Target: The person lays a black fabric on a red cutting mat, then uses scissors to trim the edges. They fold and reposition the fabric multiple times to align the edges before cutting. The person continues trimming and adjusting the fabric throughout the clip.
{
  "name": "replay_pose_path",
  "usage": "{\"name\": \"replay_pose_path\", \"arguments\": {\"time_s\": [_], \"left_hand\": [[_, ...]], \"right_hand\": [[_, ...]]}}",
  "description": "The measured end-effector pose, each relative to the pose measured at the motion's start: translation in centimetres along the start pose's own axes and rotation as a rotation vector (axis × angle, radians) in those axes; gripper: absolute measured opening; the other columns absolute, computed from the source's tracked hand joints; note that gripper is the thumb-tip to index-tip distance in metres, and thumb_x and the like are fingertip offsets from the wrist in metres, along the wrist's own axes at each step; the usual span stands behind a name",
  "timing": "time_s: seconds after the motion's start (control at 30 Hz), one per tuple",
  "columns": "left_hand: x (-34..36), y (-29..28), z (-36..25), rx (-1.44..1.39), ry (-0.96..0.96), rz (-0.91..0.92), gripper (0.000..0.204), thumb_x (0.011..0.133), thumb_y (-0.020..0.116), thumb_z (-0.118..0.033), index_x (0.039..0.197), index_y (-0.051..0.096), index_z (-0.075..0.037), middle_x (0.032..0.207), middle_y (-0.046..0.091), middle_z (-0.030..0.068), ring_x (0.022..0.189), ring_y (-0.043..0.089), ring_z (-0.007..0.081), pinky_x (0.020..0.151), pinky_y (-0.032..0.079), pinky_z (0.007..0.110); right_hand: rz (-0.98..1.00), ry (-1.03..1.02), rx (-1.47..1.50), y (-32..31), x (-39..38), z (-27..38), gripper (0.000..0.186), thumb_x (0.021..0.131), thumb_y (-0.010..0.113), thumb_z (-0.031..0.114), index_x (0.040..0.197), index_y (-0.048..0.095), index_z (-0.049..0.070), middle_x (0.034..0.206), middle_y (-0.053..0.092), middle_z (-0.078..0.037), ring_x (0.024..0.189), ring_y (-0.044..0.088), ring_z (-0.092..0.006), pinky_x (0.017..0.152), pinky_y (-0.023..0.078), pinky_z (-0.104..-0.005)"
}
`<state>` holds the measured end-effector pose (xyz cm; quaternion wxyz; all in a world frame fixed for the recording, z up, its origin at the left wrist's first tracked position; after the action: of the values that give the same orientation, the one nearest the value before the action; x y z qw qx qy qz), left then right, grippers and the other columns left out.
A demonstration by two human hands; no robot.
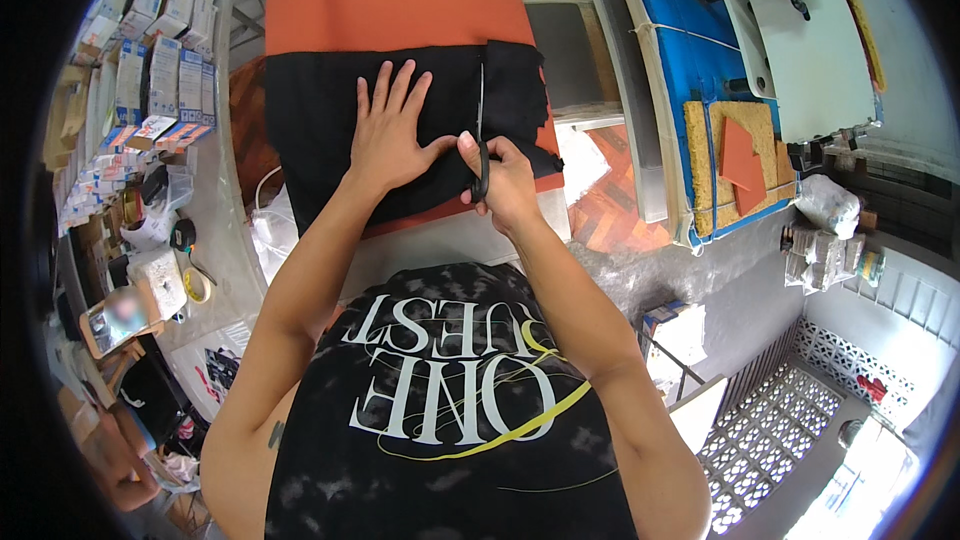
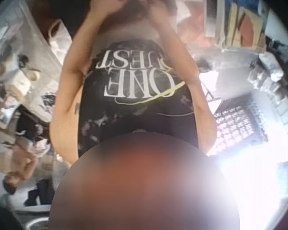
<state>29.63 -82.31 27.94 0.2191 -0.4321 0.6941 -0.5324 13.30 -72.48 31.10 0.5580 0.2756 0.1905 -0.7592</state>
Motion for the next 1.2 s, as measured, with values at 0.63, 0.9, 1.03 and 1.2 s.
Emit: {"name": "replay_pose_path", "arguments": {"time_s": [0.63, 0.9, 1.03, 1.2], "left_hand": [[0.0, -0.6, -0.1, -0.038, -0.019, 0.014, 0.103, 0.072, 0.077, -0.066, 0.152, 0.043, -0.009, 0.162, 0.032, 0.0149, 0.153, 0.019, 0.0379, 0.123, 0.01, 0.062], [0.1, -0.6, -0.2, -0.036, -0.026, 0.025, 0.106, 0.069, 0.078, -0.067, 0.152, 0.043, -0.009, 0.162, 0.033, 0.0148, 0.153, 0.019, 0.0379, 0.122, 0.01, 0.063], [0.1, -0.5, 0.0, -0.033, -0.011, 0.017, 0.102, 0.074, 0.076, -0.066, 0.151, 0.043, -0.009, 0.161, 0.033, 0.0155, 0.152, 0.022, 0.0387, 0.122, 0.01, 0.063], [0.2, 0.0, -0.3, 0.009, -0.052, -0.044, 0.083, 0.089, 0.063, -0.06, 0.149, 0.047, -0.005, 0.16, 0.035, 0.0168, 0.152, 0.023, 0.0391, 0.12, 0.009, 0.067]], "right_hand": [[-0.019, -0.017, -0.038, 0.6, 0.7, 0.7, 0.057, 0.091, 0.067, 0.061, 0.09, 0.052, 0.006, 0.064, 0.055, -0.003, 0.044, 0.058, -0.0121, 0.031, 0.035, -0.021], [-0.005, -0.012, -0.053, 0.1, 1.7, 1.0, 0.06, 0.09, 0.067, 0.063, 0.091, 0.052, 0.005, 0.066, 0.056, -0.003, 0.045, 0.059, -0.0125, 0.032, 0.036, -0.0211], [0.044, -0.009, -0.013, -0.5, 1.2, 0.8, 0.062, 0.091, 0.062, 0.066, 0.094, 0.053, 0.005, 0.069, 0.059, -0.004, 0.05, 0.061, -0.0128, 0.035, 0.037, -0.0212], [0.131, 0.01, 0.097, -2.1, -0.5, 1.0, 0.061, 0.094, 0.057, 0.067, 0.098, 0.054, 0.007, 0.071, 0.061, -0.006, 0.055, 0.063, -0.0137, 0.038, 0.039, -0.0213]]}}
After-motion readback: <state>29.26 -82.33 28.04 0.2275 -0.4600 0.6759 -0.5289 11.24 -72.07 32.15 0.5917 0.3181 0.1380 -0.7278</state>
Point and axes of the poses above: each hand's wrist, its own x-axis towards the middle knuckle, its own y-axis out of the palm, z = x × y, the point moved 1 cm from there along x, towards the middle knuckle
